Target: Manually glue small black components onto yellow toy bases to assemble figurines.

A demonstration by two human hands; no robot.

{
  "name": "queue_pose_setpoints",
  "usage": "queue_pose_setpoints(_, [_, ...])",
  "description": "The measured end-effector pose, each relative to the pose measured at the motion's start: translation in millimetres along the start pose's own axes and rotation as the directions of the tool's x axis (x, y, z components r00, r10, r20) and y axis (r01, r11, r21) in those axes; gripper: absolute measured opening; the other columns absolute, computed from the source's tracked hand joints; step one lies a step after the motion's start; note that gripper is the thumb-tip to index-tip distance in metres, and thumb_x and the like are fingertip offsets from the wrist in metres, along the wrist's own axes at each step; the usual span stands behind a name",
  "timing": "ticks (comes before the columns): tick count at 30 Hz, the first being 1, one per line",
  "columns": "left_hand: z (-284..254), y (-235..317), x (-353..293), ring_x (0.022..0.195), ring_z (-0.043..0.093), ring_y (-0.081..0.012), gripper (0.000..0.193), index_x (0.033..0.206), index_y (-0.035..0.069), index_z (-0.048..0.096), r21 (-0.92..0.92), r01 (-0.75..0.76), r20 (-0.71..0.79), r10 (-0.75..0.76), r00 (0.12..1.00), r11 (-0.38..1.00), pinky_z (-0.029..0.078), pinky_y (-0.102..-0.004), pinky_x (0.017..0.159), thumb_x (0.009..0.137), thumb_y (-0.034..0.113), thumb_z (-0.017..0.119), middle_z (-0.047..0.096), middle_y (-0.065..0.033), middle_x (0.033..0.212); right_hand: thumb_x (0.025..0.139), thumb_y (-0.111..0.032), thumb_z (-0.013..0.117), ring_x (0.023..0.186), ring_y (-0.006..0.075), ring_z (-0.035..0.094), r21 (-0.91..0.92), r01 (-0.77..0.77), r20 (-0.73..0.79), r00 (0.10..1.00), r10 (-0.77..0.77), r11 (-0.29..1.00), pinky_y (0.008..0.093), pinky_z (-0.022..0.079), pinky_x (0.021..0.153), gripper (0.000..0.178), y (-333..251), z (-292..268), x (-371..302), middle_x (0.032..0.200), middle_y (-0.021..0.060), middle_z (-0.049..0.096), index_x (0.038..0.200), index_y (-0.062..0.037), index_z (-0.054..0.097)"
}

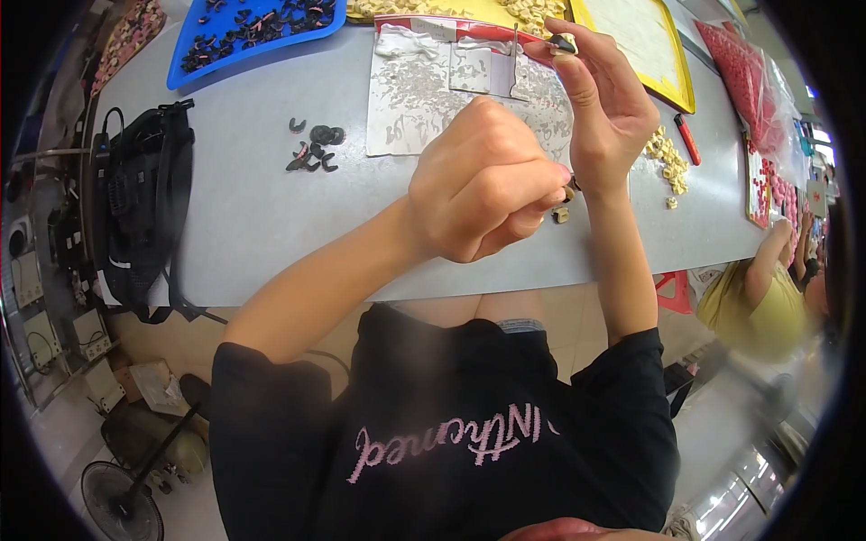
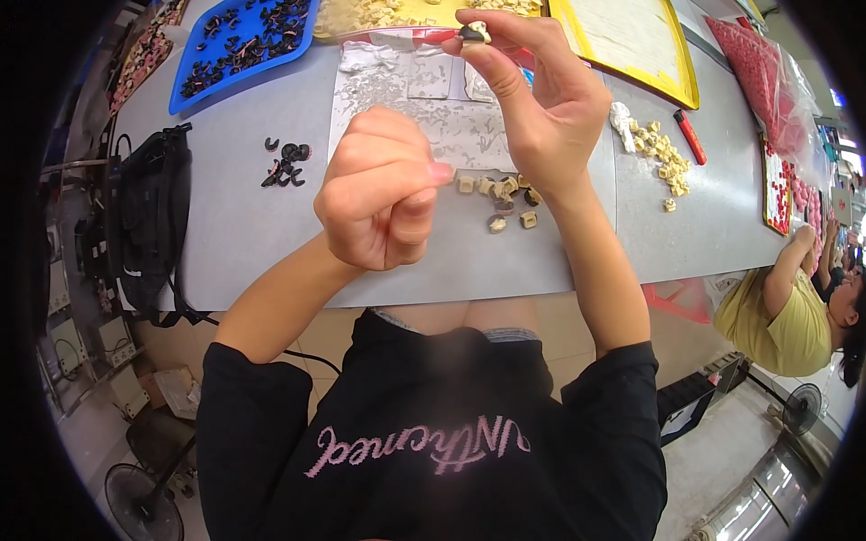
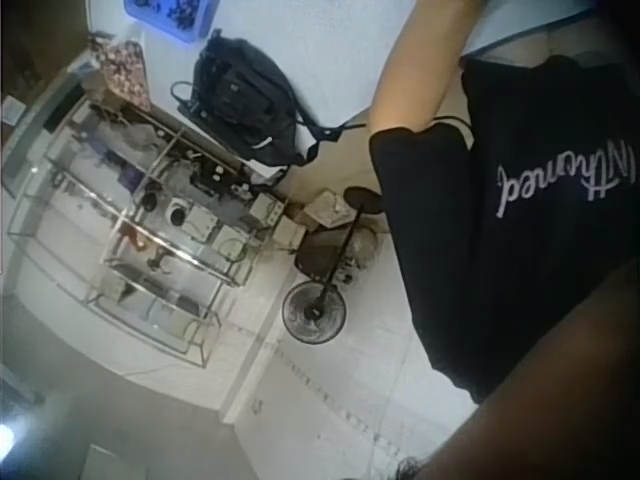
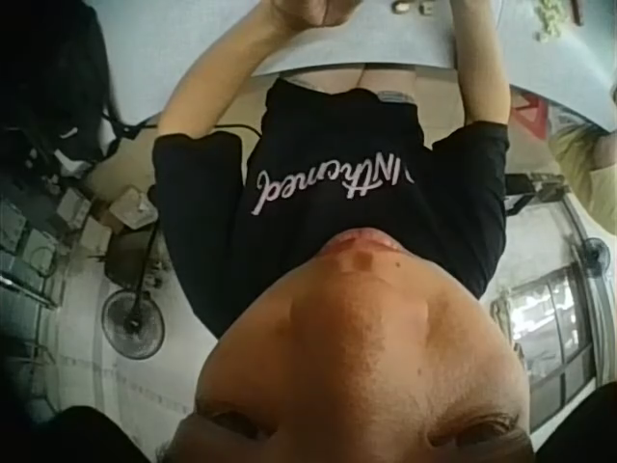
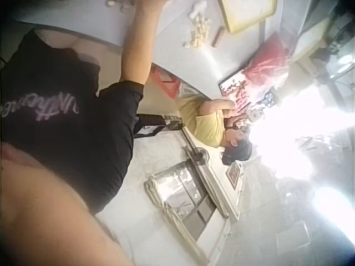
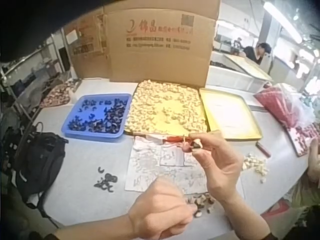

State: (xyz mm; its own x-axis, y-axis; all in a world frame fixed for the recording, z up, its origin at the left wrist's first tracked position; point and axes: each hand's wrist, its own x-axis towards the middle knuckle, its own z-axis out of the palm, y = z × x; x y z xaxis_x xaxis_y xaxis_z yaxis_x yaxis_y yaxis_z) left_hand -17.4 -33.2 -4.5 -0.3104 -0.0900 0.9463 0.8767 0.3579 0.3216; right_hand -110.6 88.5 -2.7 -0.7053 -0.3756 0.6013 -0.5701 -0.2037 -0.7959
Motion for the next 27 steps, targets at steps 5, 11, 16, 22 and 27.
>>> queue_pose_setpoints(5, [1, -12, -3, 0.067, 0.052, -0.0224, 0.019, 0.093, 0.002, 0.053, 0.020, 0.166, 0.001, -0.166, 0.986, 0.986, 0.043, -0.0317, 0.058, 0.075, -0.006, 0.052, 0.055, -0.0097, 0.080, 0.089, -0.001, 0.060, 0.090, 0.0202, 0.066, 0.078, 0.036, 0.036, 0.999, -0.039, 0.996, 0.0282, 0.050, 0.082, 0.023, -6, 5, 6, 0.104, 0.0149, 0.064, 0.110, 0.0064, 0.061])
queue_pose_setpoints(11, [-7, -21, -3, 0.059, 0.043, -0.0107, 0.018, 0.070, 0.003, 0.045, -0.119, 0.715, -0.088, -0.724, 0.684, 0.689, 0.035, -0.0254, 0.054, 0.082, -0.005, 0.035, 0.047, -0.0036, 0.065, 0.083, -0.004, 0.065, 0.095, 0.0181, 0.057, -0.038, 0.036, 0.163, 0.986, -0.029, 0.999, 0.0289, 0.043, 0.085, 0.023, -8, 0, 7, 0.100, 0.0092, 0.067, 0.106, 0.0010, 0.066])
queue_pose_setpoints(16, [-6, -17, 2, 0.076, 0.048, -0.0073, 0.015, 0.096, 0.002, 0.053, -0.392, 0.746, 0.042, -0.799, 0.600, 0.539, 0.040, -0.0216, 0.071, 0.090, 0.011, 0.044, 0.055, -0.0029, 0.086, 0.077, -0.001, 0.067, 0.096, 0.0195, 0.057, -0.061, 0.018, 0.141, 0.990, -0.009, 0.998, 0.0303, 0.044, 0.085, 0.025, -6, 5, 2, 0.100, 0.0086, 0.065, 0.102, -0.0038, 0.070])
queue_pose_setpoints(22, [-5, -15, 2, 0.084, 0.051, -0.0088, 0.023, 0.102, 0.001, 0.052, -0.327, 0.756, 0.106, -0.773, 0.625, 0.567, 0.042, -0.0259, 0.078, 0.092, 0.022, 0.053, 0.055, -0.0032, 0.092, 0.073, 0.001, 0.068, 0.096, 0.0210, 0.057, -0.127, 0.039, 0.133, 0.991, -0.022, 0.991, 0.0309, 0.044, 0.085, 0.029, -15, 5, 6, 0.100, 0.0078, 0.065, 0.101, -0.0053, 0.070])
queue_pose_setpoints(27, [-6, -17, 3, 0.084, 0.051, -0.0086, 0.023, 0.102, 0.001, 0.052, -0.340, 0.749, 0.126, -0.762, 0.636, 0.569, 0.042, -0.0257, 0.078, 0.092, 0.022, 0.053, 0.055, -0.0031, 0.092, 0.068, 0.001, 0.070, 0.092, 0.0212, 0.059, -0.229, 0.154, 0.159, 0.980, -0.119, 0.961, 0.0318, 0.043, 0.081, 0.032, -16, 5, 8, 0.096, 0.0078, 0.066, 0.099, -0.0078, 0.071])
